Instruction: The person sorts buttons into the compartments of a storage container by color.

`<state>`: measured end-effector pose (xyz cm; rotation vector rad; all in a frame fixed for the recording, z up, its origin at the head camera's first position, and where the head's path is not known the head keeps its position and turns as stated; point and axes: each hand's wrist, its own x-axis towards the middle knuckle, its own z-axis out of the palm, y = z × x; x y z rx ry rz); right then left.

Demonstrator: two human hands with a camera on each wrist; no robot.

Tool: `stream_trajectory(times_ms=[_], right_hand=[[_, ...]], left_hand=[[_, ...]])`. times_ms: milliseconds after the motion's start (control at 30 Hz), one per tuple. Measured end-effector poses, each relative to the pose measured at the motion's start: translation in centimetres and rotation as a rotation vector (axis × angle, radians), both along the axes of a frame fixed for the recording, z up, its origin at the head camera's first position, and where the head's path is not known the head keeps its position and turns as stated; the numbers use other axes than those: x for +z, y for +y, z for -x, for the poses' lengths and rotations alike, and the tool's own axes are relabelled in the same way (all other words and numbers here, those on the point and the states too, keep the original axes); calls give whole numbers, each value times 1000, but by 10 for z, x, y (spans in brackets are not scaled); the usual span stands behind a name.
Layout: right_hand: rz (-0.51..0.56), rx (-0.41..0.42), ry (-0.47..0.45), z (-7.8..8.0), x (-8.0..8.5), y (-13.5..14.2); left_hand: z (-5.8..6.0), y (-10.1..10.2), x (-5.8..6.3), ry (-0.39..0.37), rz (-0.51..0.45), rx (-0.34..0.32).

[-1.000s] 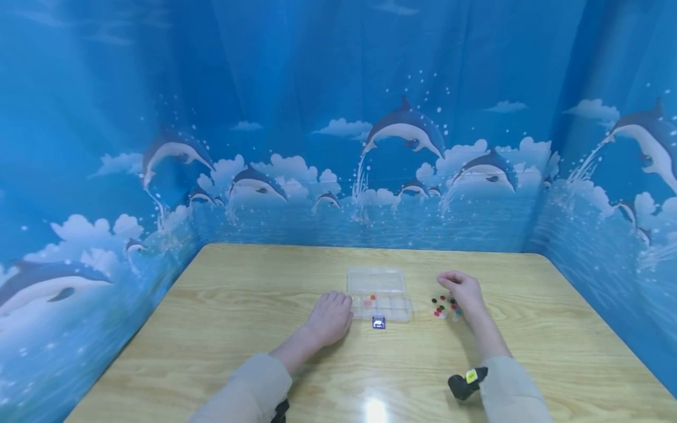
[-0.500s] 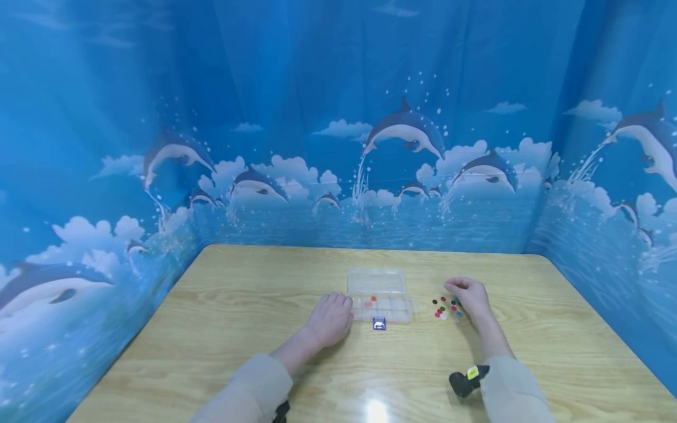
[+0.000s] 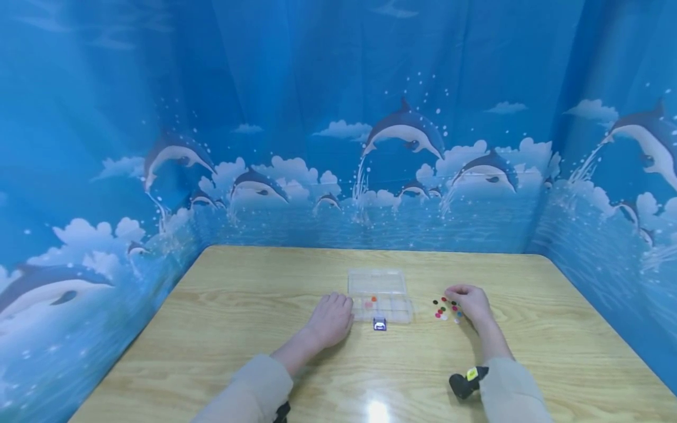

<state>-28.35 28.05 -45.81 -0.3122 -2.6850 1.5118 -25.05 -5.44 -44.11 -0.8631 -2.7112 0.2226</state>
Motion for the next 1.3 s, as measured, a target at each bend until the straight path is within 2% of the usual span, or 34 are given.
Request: stream_trajectory(times_ms=[267,633,933,1300], right_hand=[[-82,44,-10,2,0,0],[-156,103,24,1,2,0],[-150,96,7,-3,3,-2],[-197,102,32,-4,4,-3]], left_hand=[[0,0,1,3,3,0],[1,-1,0,-3,-13,-4],[0,0,-1,-9,-23,1],[1,0,-1,-27,-23,7]])
